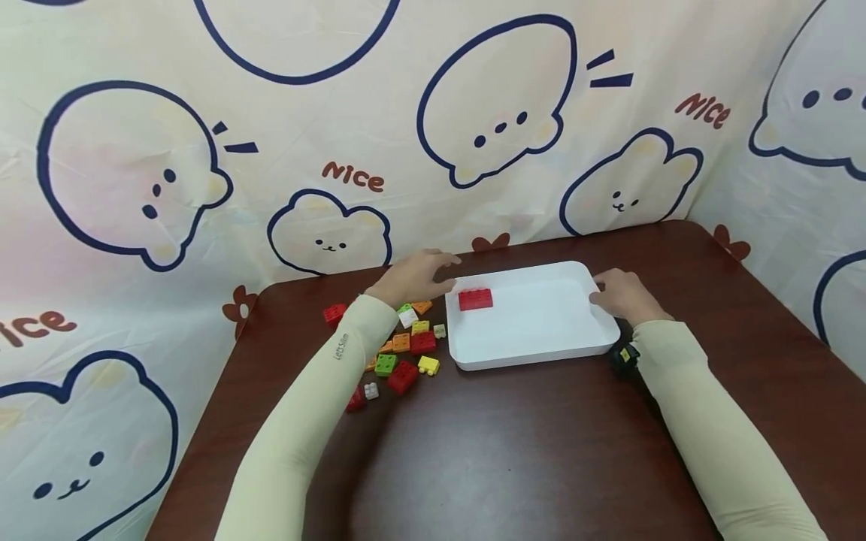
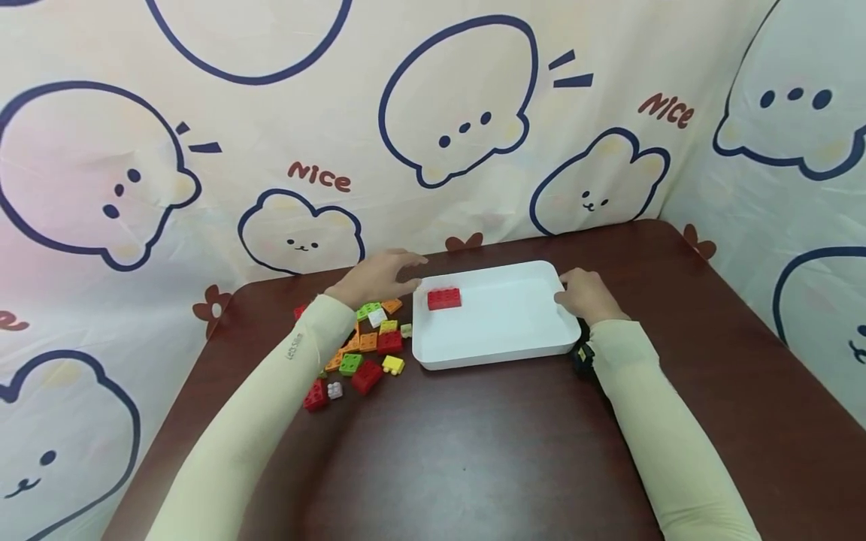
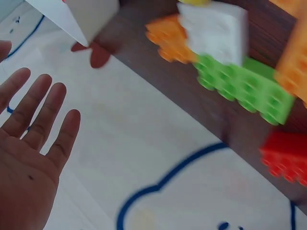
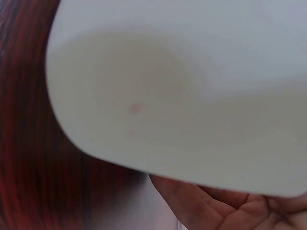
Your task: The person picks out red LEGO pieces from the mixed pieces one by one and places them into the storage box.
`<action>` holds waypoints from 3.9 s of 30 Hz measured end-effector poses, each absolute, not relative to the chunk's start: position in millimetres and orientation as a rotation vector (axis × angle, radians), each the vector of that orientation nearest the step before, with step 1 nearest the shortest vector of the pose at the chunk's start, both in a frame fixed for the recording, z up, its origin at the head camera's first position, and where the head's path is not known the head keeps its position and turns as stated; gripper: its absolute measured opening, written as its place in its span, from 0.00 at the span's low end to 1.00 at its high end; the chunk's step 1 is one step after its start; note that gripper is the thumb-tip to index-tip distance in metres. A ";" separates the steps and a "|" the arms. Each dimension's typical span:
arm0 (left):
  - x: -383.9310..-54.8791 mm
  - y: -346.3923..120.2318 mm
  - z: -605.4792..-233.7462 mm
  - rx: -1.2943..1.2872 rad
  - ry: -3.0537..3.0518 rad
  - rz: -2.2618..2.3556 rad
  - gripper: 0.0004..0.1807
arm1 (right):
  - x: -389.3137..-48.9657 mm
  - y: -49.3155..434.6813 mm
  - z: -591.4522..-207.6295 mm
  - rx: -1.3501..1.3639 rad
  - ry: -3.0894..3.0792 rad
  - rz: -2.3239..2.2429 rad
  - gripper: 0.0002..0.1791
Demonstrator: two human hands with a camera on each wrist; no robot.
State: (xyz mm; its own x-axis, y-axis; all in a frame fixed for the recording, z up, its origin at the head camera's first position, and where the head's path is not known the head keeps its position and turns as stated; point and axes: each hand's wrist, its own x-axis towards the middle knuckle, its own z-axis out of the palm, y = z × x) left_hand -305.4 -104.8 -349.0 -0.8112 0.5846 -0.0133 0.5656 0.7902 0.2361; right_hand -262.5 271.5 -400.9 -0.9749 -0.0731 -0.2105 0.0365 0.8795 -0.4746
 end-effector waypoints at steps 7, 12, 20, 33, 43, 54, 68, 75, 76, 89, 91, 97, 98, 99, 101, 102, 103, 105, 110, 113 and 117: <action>-302.1 -137.4 -349.4 0.844 2.949 0.342 0.27 | -260.3 274.0 -399.8 -0.037 2.836 -0.724 0.27; -299.5 -156.5 -349.1 0.775 2.976 0.345 0.28 | -259.6 275.2 -400.0 -0.027 2.828 -0.719 0.28; -297.2 -179.7 -346.6 0.674 3.003 0.368 0.28 | -260.0 276.2 -401.1 -0.020 2.821 -0.710 0.29; -300.3 -212.8 -360.0 0.405 2.990 0.335 0.33 | -261.1 273.4 -402.3 -0.051 2.837 -0.704 0.29; -304.2 -233.2 -371.2 0.302 2.938 0.334 0.35 | -260.7 272.5 -401.4 -0.064 2.840 -0.703 0.29; -303.8 -238.9 -383.3 0.321 2.857 0.254 0.30 | -261.2 272.3 -403.6 -0.042 2.826 -0.706 0.29; -308.3 -239.3 -384.3 0.376 2.862 0.191 0.25 | -263.3 273.3 -403.1 -0.035 2.833 -0.711 0.29; -311.0 -238.2 -385.4 0.379 2.852 0.202 0.25 | -262.3 274.0 -403.7 -0.035 2.839 -0.712 0.29; -311.2 -237.8 -385.5 0.379 2.851 0.201 0.26 | -262.1 274.1 -403.8 -0.034 2.839 -0.713 0.29; -308.9 -238.0 -386.3 0.319 2.808 0.279 0.26 | -262.2 272.9 -402.6 -0.031 2.847 -0.719 0.27; -308.6 -238.3 -386.1 0.328 2.808 0.269 0.27 | -262.5 272.0 -401.8 -0.033 2.846 -0.721 0.26; -306.9 -238.7 -384.7 0.349 2.805 0.278 0.26 | -263.1 270.9 -400.8 -0.023 2.843 -0.715 0.26; -306.5 -238.4 -384.4 0.349 2.804 0.287 0.26 | -263.1 271.0 -400.7 -0.020 2.844 -0.715 0.26; -306.1 -238.0 -383.9 0.347 2.801 0.296 0.26 | -263.1 271.0 -400.8 -0.018 2.843 -0.716 0.26; -305.5 -236.8 -382.4 0.358 2.803 0.291 0.27 | -263.2 271.2 -400.9 -0.016 2.840 -0.720 0.26; -305.1 -236.1 -381.7 0.364 2.806 0.286 0.27 | -263.0 271.1 -400.9 -0.017 2.839 -0.721 0.26; -304.8 -235.3 -380.8 0.376 2.810 0.277 0.27 | -263.0 271.3 -400.9 -0.017 2.838 -0.721 0.26; -303.9 -233.3 -378.8 0.398 2.822 0.262 0.27 | -263.1 271.6 -401.1 -0.019 2.838 -0.721 0.26; -301.3 -227.0 -373.1 0.476 2.849 0.255 0.27 | -262.8 272.5 -400.8 -0.027 2.842 -0.722 0.25; -301.2 -222.3 -369.9 0.505 2.855 0.257 0.27 | -262.2 272.8 -400.9 -0.031 2.842 -0.720 0.26; -303.1 -215.9 -365.0 0.545 2.866 0.239 0.26 | -260.4 272.4 -400.8 -0.016 2.829 -0.720 0.27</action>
